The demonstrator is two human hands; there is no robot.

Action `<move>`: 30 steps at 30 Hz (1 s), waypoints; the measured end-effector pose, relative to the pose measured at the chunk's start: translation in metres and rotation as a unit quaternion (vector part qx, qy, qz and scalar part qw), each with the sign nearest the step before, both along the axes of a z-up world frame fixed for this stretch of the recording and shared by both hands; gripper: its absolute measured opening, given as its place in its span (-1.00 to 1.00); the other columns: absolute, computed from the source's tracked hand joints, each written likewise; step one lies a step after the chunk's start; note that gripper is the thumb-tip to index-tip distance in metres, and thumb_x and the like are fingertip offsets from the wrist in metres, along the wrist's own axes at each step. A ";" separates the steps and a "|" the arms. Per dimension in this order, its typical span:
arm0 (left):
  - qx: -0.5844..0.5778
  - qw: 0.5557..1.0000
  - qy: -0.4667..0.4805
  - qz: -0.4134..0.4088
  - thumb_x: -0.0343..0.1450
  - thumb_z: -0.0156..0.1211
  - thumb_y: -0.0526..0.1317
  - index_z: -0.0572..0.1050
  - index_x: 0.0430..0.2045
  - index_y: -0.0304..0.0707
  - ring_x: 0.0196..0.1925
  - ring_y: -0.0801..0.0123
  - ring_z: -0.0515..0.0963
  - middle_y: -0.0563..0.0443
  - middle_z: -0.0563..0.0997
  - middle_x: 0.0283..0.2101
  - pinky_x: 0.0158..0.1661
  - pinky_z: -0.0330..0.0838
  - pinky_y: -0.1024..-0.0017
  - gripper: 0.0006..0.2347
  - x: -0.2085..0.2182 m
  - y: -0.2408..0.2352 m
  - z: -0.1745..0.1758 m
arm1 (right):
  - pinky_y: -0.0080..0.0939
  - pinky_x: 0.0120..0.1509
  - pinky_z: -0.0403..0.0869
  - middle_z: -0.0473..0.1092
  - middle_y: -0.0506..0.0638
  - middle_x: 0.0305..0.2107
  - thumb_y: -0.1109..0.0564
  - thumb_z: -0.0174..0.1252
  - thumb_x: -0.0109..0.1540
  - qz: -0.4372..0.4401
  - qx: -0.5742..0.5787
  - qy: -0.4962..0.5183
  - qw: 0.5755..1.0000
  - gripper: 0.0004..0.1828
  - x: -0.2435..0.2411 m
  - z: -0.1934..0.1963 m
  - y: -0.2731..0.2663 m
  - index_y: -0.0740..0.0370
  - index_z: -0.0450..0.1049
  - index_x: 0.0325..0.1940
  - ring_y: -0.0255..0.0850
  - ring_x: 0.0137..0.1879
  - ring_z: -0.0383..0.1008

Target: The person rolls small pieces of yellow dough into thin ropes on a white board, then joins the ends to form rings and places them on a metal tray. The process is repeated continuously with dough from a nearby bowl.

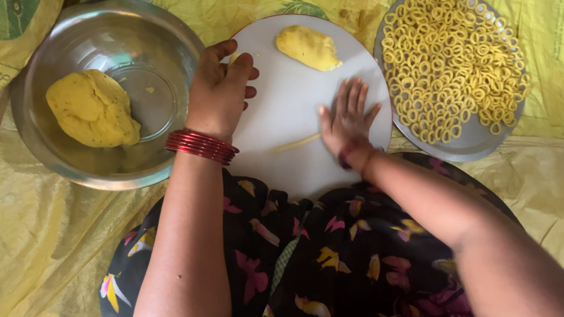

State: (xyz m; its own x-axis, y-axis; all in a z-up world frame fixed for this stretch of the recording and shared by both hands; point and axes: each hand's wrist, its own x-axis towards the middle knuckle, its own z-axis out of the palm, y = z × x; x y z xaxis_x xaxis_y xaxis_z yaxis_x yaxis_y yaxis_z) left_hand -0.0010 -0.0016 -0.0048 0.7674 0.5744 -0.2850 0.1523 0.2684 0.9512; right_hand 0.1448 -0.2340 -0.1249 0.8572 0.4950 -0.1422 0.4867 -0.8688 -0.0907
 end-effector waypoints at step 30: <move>0.013 1.000 0.011 -0.007 0.44 0.13 -0.07 0.35 0.18 -0.29 -0.38 0.50 0.61 0.04 0.68 -0.26 -0.37 0.48 0.47 -0.56 0.000 -0.003 0.000 | 0.24 0.61 -0.30 -0.59 0.24 0.54 -0.33 -0.57 0.38 0.102 -0.172 0.269 0.942 -0.13 -0.057 0.035 -0.059 0.27 -0.46 0.59 0.09 0.64 -0.65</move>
State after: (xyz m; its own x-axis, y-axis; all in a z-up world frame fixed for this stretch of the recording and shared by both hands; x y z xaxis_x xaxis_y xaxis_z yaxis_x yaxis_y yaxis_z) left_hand -0.0010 -0.0047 -0.0048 0.7690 0.5715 -0.2865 0.1766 0.2409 0.9544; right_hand 0.0876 -0.2926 -0.0900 0.5066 0.4877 -0.7110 0.6114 -0.7846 -0.1025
